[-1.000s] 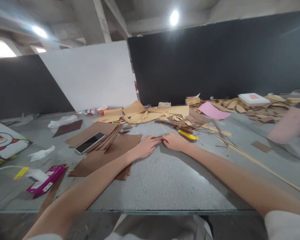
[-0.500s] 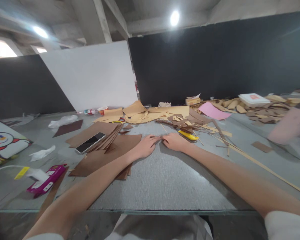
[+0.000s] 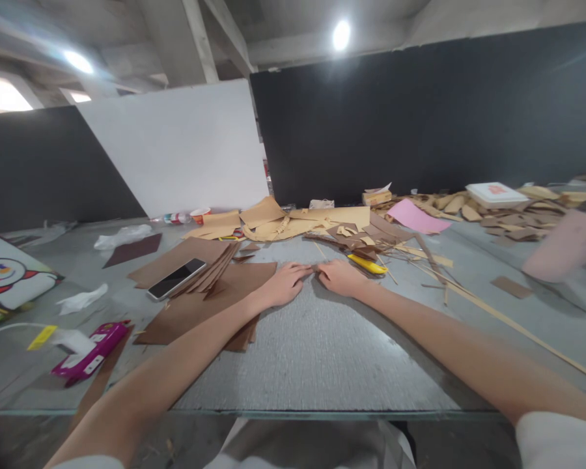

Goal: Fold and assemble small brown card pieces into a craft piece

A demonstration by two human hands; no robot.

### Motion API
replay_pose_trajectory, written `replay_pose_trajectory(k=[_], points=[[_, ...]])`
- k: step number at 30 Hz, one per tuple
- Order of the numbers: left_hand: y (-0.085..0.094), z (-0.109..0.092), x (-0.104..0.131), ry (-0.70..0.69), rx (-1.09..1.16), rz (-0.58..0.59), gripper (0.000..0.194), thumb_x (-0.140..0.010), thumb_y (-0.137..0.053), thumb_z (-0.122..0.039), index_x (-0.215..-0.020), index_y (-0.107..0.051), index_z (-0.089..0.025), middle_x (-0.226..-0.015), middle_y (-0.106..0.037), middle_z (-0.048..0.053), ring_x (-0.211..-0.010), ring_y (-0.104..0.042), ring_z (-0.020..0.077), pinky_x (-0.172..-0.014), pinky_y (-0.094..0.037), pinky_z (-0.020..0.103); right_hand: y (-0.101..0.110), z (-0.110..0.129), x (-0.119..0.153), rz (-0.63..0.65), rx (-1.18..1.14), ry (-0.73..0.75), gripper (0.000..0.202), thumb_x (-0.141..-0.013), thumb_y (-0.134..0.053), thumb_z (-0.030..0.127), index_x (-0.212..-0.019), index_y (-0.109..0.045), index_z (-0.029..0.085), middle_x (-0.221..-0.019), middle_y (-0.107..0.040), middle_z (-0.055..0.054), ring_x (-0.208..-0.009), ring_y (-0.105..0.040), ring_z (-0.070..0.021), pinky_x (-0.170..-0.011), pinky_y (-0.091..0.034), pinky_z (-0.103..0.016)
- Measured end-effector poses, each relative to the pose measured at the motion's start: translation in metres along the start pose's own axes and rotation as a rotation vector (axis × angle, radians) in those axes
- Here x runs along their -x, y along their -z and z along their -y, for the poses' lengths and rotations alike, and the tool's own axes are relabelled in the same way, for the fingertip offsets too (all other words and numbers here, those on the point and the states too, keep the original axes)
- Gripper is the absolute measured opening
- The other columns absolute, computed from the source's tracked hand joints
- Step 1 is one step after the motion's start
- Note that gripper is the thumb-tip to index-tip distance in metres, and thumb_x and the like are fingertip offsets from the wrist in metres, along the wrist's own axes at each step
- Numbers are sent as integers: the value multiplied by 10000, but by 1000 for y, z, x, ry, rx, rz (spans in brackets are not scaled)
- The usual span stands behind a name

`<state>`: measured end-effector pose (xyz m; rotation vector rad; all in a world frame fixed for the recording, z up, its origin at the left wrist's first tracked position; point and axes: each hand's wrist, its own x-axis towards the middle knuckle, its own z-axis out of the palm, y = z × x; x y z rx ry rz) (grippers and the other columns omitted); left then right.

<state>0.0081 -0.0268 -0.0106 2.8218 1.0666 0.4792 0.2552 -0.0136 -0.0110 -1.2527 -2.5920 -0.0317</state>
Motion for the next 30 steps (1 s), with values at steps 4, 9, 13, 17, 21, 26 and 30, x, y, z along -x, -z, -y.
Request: replay_pose_trajectory(k=[4, 9, 13, 17, 21, 26, 30], points=[[1, -1, 0, -21, -4, -3, 530, -1029, -448, -138, -1539, -591, -143, -1599, -590, 138, -1490, -500, 281, -1270, -403, 498, 1, 3, 0, 6, 33, -23, 413, -1055, -452, 246, -1350, -728, 163, -1008, -817, -132, -897, -731, -264, -821, -466, -331], [2, -2, 1, -20, -14, -3, 534, -1015, -461, -120, -1528, -607, -156, -1579, -608, 136, -1458, -528, 288, -1257, -417, 505, 0, 1, -1, -14, -17, 76, 431, -1029, -486, 200, -1385, -729, 185, -1166, -813, -132, -993, -732, -257, -898, -479, -336], [1, -2, 0, -12, -19, 3, 542, -1019, -457, -130, -1545, -587, -147, -1593, -595, 143, -1460, -525, 290, -1256, -416, 507, -3, 0, -3, -12, -18, 55, 366, -1043, -513, 235, -1309, -762, 190, -1091, -819, -120, -948, -726, -242, -886, -478, -323], [0, -1, 0, -3, -22, 4, 547, -1015, -456, -132, -1546, -581, -155, -1605, -585, 134, -1459, -529, 282, -1268, -401, 498, -3, 3, -4, 12, 25, 6, 338, -1064, -487, 263, -1208, -781, 179, -1020, -813, -119, -927, -716, -241, -865, -464, -318], [-2, 1, 0, -4, -7, -7, 555, -1008, -460, -135, -1547, -581, -180, -1604, -588, 124, -1458, -533, 286, -1258, -409, 512, 0, 7, -4, 32, 72, -27, 336, -1070, -471, 272, -1135, -784, 170, -1000, -806, -132, -919, -712, -248, -842, -449, -323], [-3, 1, 1, -14, -8, -18, 557, -1010, -458, -137, -1552, -574, -188, -1606, -588, 109, -1463, -529, 277, -1252, -418, 498, 3, 11, -2, 26, 134, -47, 358, -1070, -448, 274, -1133, -778, 151, -989, -806, -156, -916, -717, -270, -820, -442, -337], [-3, 0, 1, -15, -17, -14, 550, -1014, -447, -138, -1550, -575, -148, -1609, -581, 134, -1466, -526, 277, -1266, -404, 489, 2, 10, 0, 7, 110, -77, 370, -1061, -454, 261, -1202, -782, 164, -1026, -816, -142, -921, -722, -262, -829, -449, -329]])
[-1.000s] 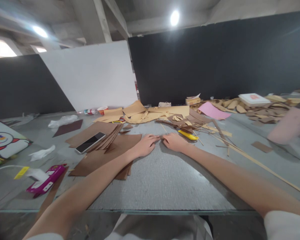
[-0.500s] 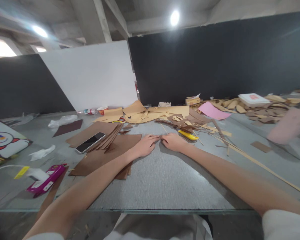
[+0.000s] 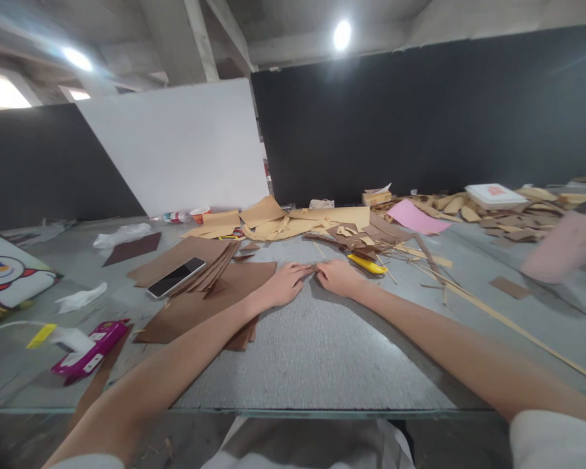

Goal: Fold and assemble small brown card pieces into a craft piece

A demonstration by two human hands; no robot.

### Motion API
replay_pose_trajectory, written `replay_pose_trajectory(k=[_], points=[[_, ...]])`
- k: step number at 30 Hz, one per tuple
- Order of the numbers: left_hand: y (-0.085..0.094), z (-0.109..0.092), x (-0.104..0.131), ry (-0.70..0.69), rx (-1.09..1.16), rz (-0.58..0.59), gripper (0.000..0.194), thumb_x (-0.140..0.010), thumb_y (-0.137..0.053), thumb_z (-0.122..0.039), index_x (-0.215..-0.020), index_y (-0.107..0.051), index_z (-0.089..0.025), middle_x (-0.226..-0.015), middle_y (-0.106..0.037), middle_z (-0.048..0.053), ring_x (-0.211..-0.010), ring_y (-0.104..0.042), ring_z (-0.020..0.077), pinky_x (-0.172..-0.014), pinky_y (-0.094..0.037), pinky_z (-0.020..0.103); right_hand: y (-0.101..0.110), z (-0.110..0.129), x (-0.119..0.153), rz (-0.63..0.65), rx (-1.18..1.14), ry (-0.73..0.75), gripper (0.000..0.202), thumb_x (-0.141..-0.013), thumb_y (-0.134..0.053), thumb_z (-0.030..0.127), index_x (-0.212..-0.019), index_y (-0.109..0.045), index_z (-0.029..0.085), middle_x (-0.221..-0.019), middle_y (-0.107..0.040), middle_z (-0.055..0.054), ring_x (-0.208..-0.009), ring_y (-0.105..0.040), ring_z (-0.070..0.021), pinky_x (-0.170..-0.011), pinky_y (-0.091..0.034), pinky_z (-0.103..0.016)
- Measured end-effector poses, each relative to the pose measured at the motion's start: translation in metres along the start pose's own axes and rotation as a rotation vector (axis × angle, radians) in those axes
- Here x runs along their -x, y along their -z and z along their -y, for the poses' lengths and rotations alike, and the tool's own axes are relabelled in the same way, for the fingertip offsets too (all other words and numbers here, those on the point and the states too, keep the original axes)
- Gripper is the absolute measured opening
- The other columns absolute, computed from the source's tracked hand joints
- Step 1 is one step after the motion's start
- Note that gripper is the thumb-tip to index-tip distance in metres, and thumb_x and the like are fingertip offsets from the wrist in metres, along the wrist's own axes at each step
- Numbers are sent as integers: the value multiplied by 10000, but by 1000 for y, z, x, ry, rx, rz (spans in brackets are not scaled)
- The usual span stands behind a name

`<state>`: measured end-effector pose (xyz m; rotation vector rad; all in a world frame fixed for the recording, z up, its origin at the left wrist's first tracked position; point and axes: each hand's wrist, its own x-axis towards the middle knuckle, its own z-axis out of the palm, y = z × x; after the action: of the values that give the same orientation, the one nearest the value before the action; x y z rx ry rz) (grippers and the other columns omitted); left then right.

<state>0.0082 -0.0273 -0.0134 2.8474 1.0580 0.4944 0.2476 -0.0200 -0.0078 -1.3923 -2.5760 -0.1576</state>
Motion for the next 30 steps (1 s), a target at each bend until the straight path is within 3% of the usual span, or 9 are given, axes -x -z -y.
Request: replay_pose_trajectory(k=[4, 12, 23, 30], points=[[2, -2, 0, 13, -7, 19, 535, -1036, -426, -157, -1549, -575, -134, -1616, -571, 143, -1490, -509, 272, -1279, -387, 484, -1, -2, -1, -12, -66, 15, 402, -1057, -452, 251, -1302, -769, 216, -1093, -828, -103, -928, -730, -241, -841, -456, -315], [0, -3, 0, 25, -21, 28, 537, -1044, -408, -167, -1558, -564, -149, -1633, -555, 134, -1507, -494, 266, -1278, -381, 482, 2, 1, -1, 24, 0, -18, 366, -1053, -450, 280, -1132, -793, 181, -1004, -819, -130, -892, -722, -250, -794, -436, -319], [-2, -2, 2, 16, -12, 9, 539, -1028, -417, -152, -1545, -569, -149, -1611, -577, 138, -1481, -506, 274, -1270, -388, 488, 4, 3, 0, 27, 34, -27, 374, -1056, -438, 292, -1084, -789, 166, -998, -816, -149, -873, -716, -254, -802, -454, -330], [3, -7, 3, 48, 46, -39, 465, -995, -451, -119, -1419, -640, -135, -1494, -653, 158, -1427, -538, 285, -1248, -421, 485, 0, -1, -2, 32, -21, -17, 387, -1059, -437, 286, -1201, -786, 200, -1011, -824, -121, -888, -729, -255, -811, -457, -331]])
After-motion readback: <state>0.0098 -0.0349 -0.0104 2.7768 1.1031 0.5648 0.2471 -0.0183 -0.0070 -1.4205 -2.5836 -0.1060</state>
